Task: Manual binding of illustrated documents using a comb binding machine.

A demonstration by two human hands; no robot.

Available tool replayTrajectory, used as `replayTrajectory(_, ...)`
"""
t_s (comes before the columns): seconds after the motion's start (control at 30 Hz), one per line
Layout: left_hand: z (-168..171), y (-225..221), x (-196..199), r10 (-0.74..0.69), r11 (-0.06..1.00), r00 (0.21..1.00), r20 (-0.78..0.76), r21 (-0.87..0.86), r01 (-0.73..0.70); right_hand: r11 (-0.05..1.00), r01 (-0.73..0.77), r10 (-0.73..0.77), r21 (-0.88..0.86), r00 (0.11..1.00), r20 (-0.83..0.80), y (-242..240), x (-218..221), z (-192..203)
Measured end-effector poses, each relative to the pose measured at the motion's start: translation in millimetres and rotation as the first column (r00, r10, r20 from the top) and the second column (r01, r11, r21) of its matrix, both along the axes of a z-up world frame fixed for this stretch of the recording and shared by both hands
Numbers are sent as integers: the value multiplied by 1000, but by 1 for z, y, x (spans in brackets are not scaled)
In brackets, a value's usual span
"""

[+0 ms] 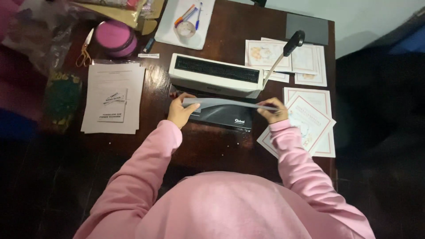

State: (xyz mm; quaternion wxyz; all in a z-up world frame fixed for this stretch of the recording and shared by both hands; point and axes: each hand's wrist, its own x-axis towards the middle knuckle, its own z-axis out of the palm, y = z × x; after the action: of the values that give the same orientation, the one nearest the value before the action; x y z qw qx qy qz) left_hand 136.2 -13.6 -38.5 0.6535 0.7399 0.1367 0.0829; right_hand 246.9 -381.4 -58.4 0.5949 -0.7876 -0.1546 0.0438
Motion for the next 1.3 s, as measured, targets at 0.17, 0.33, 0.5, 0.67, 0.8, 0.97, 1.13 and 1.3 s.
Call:
replayTrajectory(0.17, -25, 12, 4, -64, 996, 997, 47, 57, 62, 985, 25, -25, 172, 1000, 0, 28, -22, -10)
replayTrajectory(0.33, -38, 20, 20, -39, 997, 999, 10, 62, 38, 981, 143, -141, 130, 990, -22, 30, -23, -17)
replayTrajectory(0.5, -58, 21, 27, -45, 998, 992, -117, 32, 49, 968, 240, -219, 78, 952, -213, 27, -23, -66)
replayTrajectory(0.67, 56, 35, 10, -132, 988, 972, -193, 51, 144, 960, 223, -194, 172, 966, -172, 36, -34, 0)
replayTrajectory(0.8, 104, 48, 3, -137, 980, 986, -91, -156, 122, 941, 162, -105, 298, 975, -198, 49, -43, 45)
replayTrajectory(0.97, 128, 45, -15, -62, 977, 998, 23, -203, 66, 917, 136, -61, 374, 977, -204, 59, -58, 65)
replayTrajectory(1.13, 135, 44, -31, -53, 961, 998, 38, -270, 61, 906, 143, -56, 397, 973, -223, 58, -73, 79)
replayTrajectory(1.3, 141, 43, -39, -67, 948, 997, 40, -309, 76, 908, 117, -43, 403, 981, -188, 53, -85, 85)
